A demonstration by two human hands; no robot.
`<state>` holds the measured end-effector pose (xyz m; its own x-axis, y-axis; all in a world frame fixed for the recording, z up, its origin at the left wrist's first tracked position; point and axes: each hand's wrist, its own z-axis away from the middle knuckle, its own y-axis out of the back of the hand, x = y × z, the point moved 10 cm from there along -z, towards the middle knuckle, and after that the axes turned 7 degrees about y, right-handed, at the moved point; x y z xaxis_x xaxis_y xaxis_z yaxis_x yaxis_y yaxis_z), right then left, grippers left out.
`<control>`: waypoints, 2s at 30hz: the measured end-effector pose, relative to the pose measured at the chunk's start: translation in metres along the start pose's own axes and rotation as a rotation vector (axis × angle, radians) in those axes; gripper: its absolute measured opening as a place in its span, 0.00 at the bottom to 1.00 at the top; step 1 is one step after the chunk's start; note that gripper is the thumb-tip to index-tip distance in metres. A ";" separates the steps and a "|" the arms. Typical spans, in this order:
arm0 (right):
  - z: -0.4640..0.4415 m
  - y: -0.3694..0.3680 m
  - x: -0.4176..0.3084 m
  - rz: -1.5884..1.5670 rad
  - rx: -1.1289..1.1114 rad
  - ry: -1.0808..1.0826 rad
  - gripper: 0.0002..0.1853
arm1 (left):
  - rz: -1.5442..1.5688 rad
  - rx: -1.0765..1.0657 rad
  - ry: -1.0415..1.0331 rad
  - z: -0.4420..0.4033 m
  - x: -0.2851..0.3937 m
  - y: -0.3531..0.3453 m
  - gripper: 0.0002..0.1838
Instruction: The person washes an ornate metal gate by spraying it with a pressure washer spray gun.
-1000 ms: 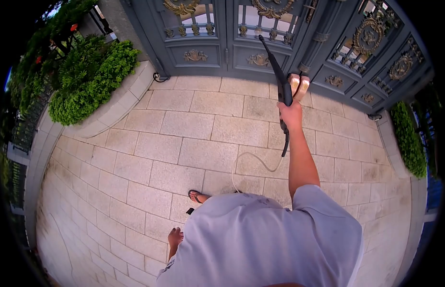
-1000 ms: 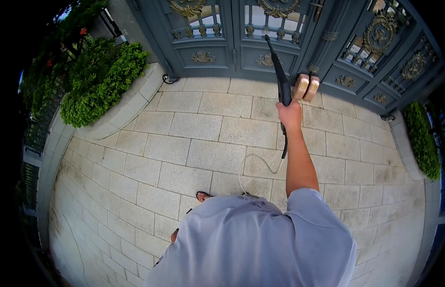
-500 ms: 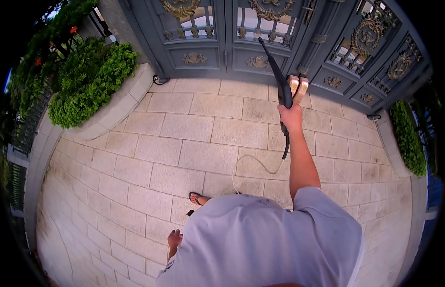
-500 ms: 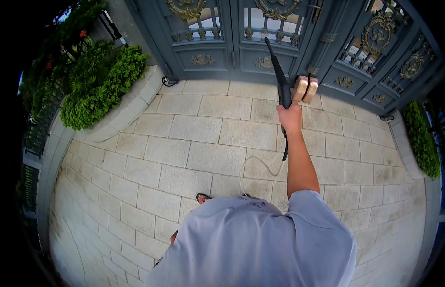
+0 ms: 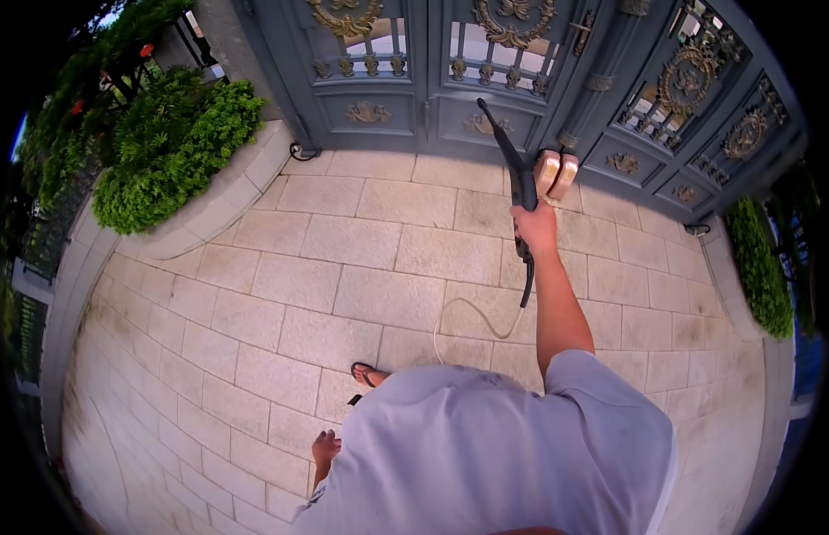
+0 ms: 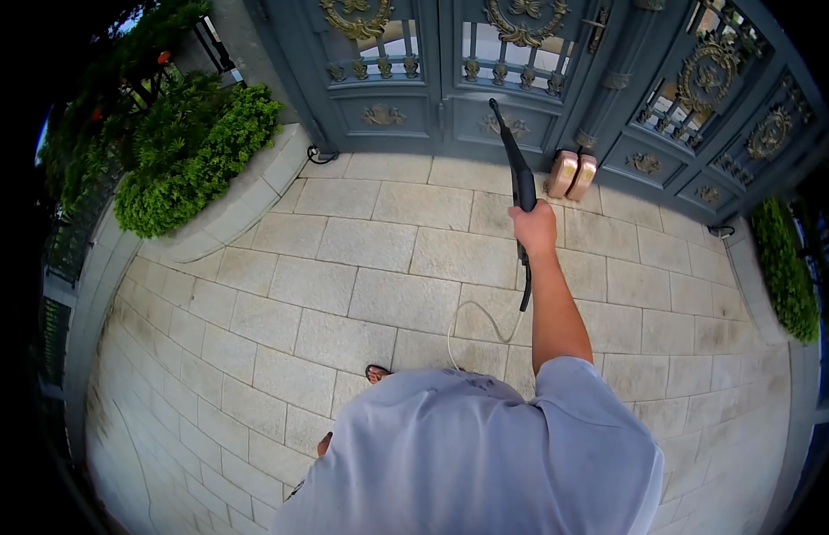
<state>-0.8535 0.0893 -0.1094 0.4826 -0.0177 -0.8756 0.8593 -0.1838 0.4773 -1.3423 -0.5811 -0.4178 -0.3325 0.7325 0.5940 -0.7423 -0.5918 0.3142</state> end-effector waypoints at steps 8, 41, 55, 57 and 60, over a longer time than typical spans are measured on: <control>-0.007 -0.002 -0.045 0.163 0.028 0.067 0.22 | -0.031 0.011 0.040 0.011 -0.003 0.003 0.13; 0.013 0.023 0.020 -0.796 0.127 -0.202 0.08 | -1.083 0.095 -0.629 -0.048 -0.005 -0.013 0.13; 0.015 0.051 0.030 -0.877 0.187 -0.194 0.08 | -1.119 0.127 -0.733 -0.043 -0.005 -0.017 0.11; 0.020 0.029 0.020 -0.905 0.089 -0.207 0.08 | -1.118 0.143 -0.748 -0.042 -0.003 -0.017 0.12; 0.033 -0.011 0.005 -0.953 -0.079 -0.266 0.08 | -1.124 0.167 -0.785 -0.042 0.004 -0.019 0.12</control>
<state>-0.8657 0.0590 -0.1213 -0.4618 -0.1185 -0.8791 0.8816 -0.1702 -0.4402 -1.3543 -0.5526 -0.4522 0.8462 0.4920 0.2049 -0.2949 0.1120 0.9490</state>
